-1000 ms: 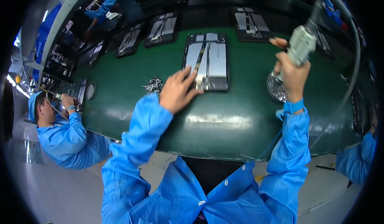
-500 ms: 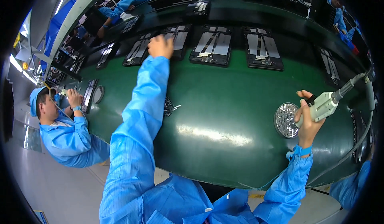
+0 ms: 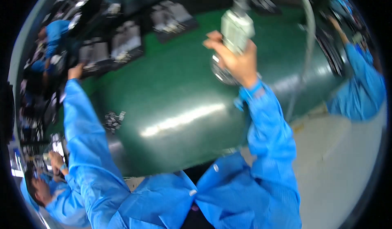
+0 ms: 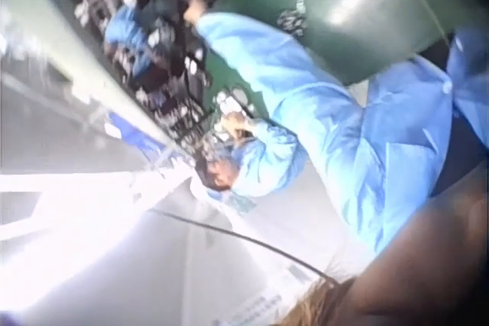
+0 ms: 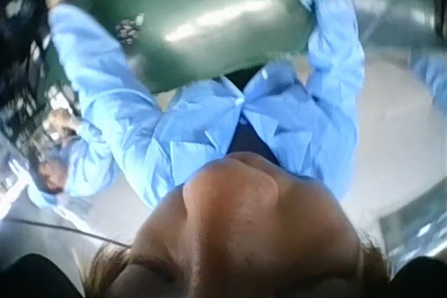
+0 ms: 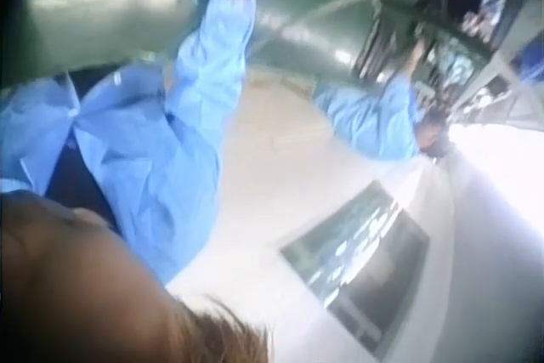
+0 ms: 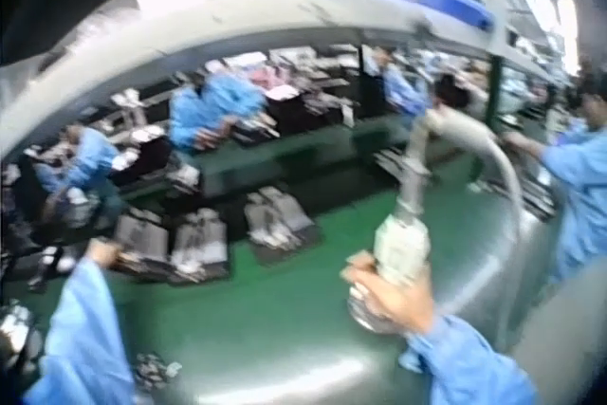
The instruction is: The person assembles electronic tablet devices by driving screws into the tablet chassis with an electric screwdriver.
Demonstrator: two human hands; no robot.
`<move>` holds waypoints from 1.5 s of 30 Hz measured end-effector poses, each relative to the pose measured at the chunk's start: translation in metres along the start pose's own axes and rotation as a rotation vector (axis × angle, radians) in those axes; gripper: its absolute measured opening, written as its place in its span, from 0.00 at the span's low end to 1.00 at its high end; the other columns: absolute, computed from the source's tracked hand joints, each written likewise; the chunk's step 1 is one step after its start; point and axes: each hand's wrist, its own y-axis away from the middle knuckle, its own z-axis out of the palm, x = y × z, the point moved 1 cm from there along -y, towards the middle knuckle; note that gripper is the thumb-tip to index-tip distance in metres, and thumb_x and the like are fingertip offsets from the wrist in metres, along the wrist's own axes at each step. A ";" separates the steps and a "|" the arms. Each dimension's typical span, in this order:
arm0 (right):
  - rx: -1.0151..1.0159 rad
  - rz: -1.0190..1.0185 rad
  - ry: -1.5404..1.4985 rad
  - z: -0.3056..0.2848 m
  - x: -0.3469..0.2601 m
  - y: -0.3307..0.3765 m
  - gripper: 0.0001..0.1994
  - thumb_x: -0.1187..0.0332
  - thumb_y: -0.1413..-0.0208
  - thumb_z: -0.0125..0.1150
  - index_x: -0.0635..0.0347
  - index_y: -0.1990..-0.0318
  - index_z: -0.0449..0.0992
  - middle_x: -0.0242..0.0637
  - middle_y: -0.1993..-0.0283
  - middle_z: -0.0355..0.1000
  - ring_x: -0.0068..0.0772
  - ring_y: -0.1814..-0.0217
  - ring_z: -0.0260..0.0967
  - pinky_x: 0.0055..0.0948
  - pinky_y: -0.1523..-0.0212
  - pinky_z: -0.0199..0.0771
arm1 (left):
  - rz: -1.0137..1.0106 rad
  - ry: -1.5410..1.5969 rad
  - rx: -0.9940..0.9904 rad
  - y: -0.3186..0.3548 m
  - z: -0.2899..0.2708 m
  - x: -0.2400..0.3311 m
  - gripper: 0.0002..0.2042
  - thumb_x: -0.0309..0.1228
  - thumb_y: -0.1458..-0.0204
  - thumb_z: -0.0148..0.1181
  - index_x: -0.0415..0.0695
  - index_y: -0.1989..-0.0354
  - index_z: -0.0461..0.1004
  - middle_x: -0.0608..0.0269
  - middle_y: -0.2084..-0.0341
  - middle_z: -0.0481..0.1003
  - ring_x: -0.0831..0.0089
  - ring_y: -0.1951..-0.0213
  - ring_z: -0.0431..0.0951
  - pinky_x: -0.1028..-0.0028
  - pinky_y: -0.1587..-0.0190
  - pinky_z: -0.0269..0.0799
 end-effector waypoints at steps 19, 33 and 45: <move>-0.031 0.056 0.005 -0.045 0.017 -0.009 0.05 0.77 0.44 0.58 0.67 0.66 0.80 0.34 0.77 0.74 0.18 0.84 0.65 0.21 0.83 0.66 | -0.274 1.745 -0.324 0.545 -0.049 0.343 0.28 0.25 0.37 0.52 0.39 0.28 0.54 0.50 0.35 0.63 0.66 0.38 0.67 0.69 0.35 0.60; -0.080 0.078 -0.025 -0.043 0.026 -0.011 0.06 0.79 0.47 0.55 0.68 0.67 0.79 0.35 0.79 0.74 0.21 0.86 0.65 0.22 0.83 0.67 | 0.132 1.018 -0.274 0.561 -0.052 0.336 0.29 0.30 0.37 0.53 0.35 0.30 0.54 0.48 0.49 0.68 0.63 0.50 0.71 0.69 0.43 0.64; -0.123 -0.070 0.049 -0.058 0.047 -0.023 0.07 0.75 0.48 0.58 0.69 0.65 0.79 0.48 0.69 0.81 0.21 0.84 0.70 0.24 0.81 0.74 | 0.169 0.852 -0.038 0.461 -0.041 0.312 0.12 0.34 0.35 0.53 0.37 0.54 0.77 0.65 0.69 0.75 0.82 0.73 0.67 0.79 0.70 0.62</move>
